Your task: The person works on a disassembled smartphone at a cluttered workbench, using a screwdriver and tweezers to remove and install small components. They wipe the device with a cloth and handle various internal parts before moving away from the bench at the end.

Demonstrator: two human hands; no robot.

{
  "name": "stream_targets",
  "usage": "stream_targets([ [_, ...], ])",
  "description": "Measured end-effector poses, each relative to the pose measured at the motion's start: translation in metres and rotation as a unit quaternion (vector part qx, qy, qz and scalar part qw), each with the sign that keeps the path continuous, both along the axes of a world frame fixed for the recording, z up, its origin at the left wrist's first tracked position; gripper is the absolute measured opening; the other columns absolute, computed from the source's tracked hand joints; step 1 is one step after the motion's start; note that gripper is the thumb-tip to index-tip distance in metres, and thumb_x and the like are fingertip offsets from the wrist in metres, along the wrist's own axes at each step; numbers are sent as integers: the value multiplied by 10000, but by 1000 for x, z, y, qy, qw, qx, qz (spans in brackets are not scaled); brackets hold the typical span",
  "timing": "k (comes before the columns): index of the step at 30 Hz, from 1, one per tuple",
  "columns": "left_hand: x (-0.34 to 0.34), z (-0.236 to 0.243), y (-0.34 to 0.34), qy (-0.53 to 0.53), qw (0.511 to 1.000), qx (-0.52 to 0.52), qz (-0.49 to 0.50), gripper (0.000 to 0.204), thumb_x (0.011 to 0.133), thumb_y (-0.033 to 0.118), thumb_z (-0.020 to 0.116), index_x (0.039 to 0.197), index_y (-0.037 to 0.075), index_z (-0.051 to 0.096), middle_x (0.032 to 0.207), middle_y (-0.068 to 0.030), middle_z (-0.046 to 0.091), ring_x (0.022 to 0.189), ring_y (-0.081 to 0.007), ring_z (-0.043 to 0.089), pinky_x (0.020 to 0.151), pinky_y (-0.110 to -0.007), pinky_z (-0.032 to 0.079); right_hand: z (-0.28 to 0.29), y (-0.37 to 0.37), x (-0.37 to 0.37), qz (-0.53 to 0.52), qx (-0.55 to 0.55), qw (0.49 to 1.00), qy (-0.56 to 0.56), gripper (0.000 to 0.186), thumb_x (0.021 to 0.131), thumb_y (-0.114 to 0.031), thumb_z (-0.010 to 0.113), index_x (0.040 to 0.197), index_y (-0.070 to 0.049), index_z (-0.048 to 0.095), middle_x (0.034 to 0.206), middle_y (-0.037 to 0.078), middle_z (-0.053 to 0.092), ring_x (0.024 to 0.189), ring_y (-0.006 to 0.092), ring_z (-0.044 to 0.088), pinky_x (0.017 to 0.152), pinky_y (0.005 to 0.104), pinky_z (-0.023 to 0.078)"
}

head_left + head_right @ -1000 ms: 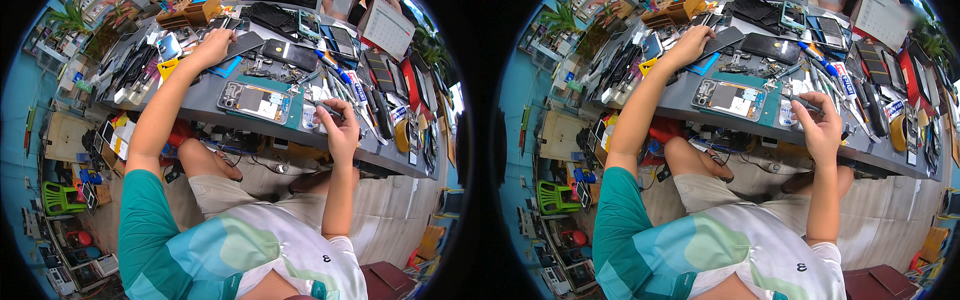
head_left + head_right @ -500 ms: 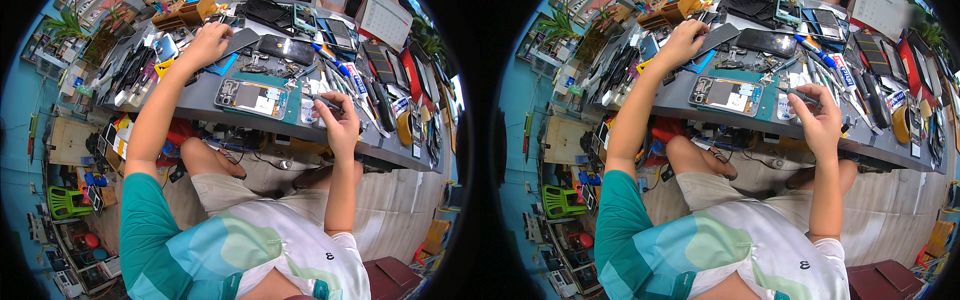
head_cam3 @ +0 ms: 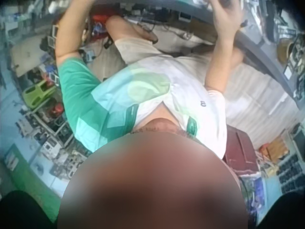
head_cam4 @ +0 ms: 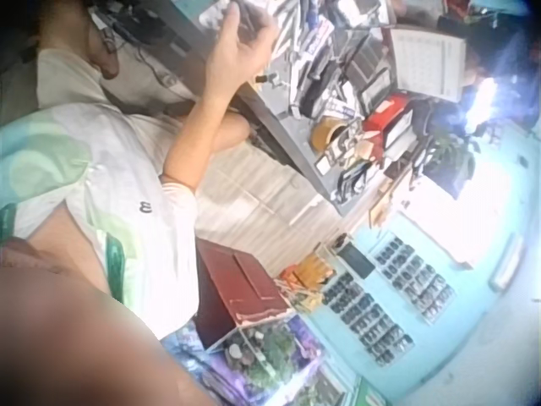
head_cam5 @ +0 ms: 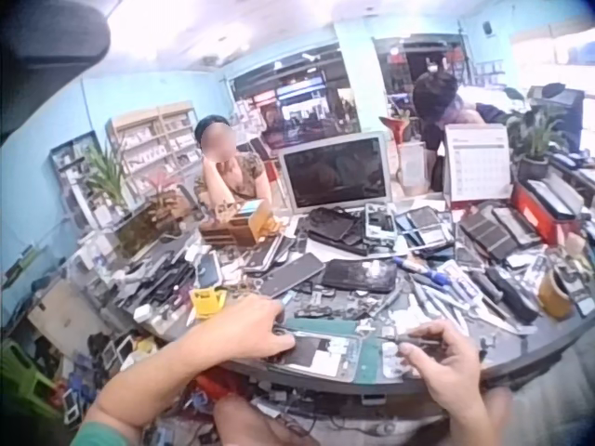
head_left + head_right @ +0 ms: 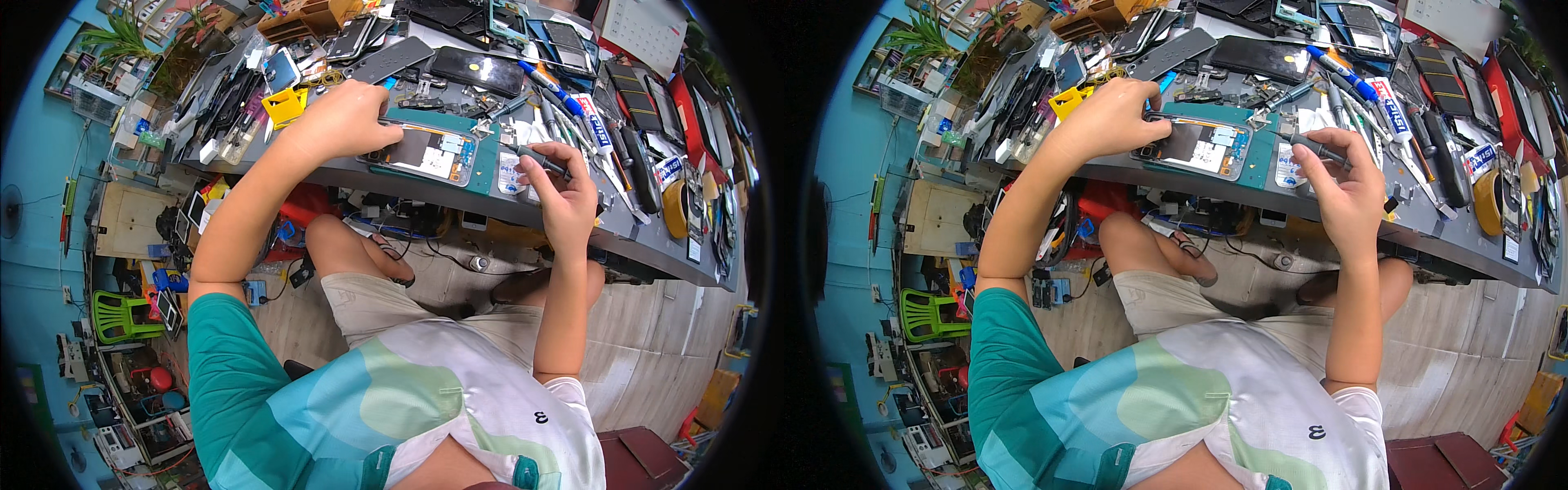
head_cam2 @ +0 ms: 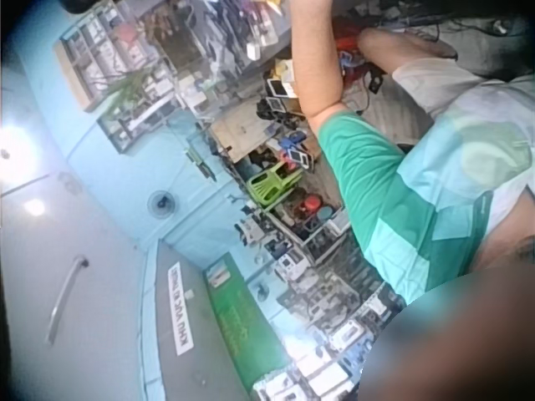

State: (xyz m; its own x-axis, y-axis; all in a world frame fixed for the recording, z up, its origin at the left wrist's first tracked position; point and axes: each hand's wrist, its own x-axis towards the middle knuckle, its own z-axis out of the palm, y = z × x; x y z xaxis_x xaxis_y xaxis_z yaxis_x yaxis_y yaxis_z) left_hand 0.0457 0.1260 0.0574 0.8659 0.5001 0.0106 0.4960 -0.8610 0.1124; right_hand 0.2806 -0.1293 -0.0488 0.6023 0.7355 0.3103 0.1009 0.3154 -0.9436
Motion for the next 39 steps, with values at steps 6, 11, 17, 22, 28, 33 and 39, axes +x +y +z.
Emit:
stream_targets([
  [6, 7, 8, 0, 49, 998, -17, 33, 528, 882, 436, 784, 1031, -71, 783, 923, -314, 784, 974, -487, 786, 958, -529, 624, 1, -1, 0, 14, 4, 1000, -2, 274, 1050, -52, 860, 1271, 45, 729, 1223, 118, 782, 1021, 182, 814, 872, 309, 672],
  [11, 26, 9, -6, 95, 995, 7, 43, 561, 865, 432, 783, 903, -128, 788, 836, -332, 773, 826, -515, 793, 850, -535, 660, 0, -2, 0, 14, 5, 1000, -10, 273, 1053, -54, 858, 1271, 47, 728, 1232, 117, 779, 1016, 176, 805, 859, 313, 676],
  [17, 35, 8, -22, 100, 993, 43, 35, 470, 866, 337, 773, 936, -126, 808, 875, -350, 779, 857, -515, 805, 875, -564, 672, -1, -2, 2, 20, 6, 1000, -9, 263, 1066, -54, 842, 1277, 50, 724, 1246, 120, 768, 1019, 172, 796, 861, 318, 688],
  [22, 31, 5, -23, 106, 992, 62, 43, 311, 887, 164, 746, 988, -121, 819, 968, -358, 792, 920, -512, 811, 898, -563, 667, -3, -2, 4, 22, 5, 1000, -12, 263, 1069, -49, 835, 1281, 57, 721, 1241, 128, 762, 1033, 178, 797, 861, 328, 697],
  [28, 11, 10, 2, 82, 994, -9, 73, 300, 924, 129, 730, 1146, -49, 825, 1014, -278, 823, 955, -457, 816, 940, -523, 648, -3, -2, 4, 19, 0, 1000, -20, 263, 1072, -49, 832, 1278, 67, 718, 1234, 136, 763, 1036, 190, 809, 862, 330, 696],
  [33, -8, 28, 13, 42, 987, -121, 98, 311, 979, 66, 699, 1269, -24, 770, 1052, -223, 822, 855, -348, 835, 817, -480, 679, -1, -2, 4, 22, -3, 1000, -16, 260, 1075, -50, 829, 1277, 69, 716, 1225, 138, 765, 1016, 197, 817, 860, 330, 693],
  [39, -25, 48, 30, -62, 965, -213, 141, 271, 1101, 91, 678, 1351, -2, 721, 1095, -162, 782, 824, -230, 808, 623, -375, 717, -2, -2, 4, 23, -5, 1000, -20, 246, 1074, 5, 807, 1281, 66, 689, 1231, 156, 749, 1012, 212, 805, 833, 342, 685],
])
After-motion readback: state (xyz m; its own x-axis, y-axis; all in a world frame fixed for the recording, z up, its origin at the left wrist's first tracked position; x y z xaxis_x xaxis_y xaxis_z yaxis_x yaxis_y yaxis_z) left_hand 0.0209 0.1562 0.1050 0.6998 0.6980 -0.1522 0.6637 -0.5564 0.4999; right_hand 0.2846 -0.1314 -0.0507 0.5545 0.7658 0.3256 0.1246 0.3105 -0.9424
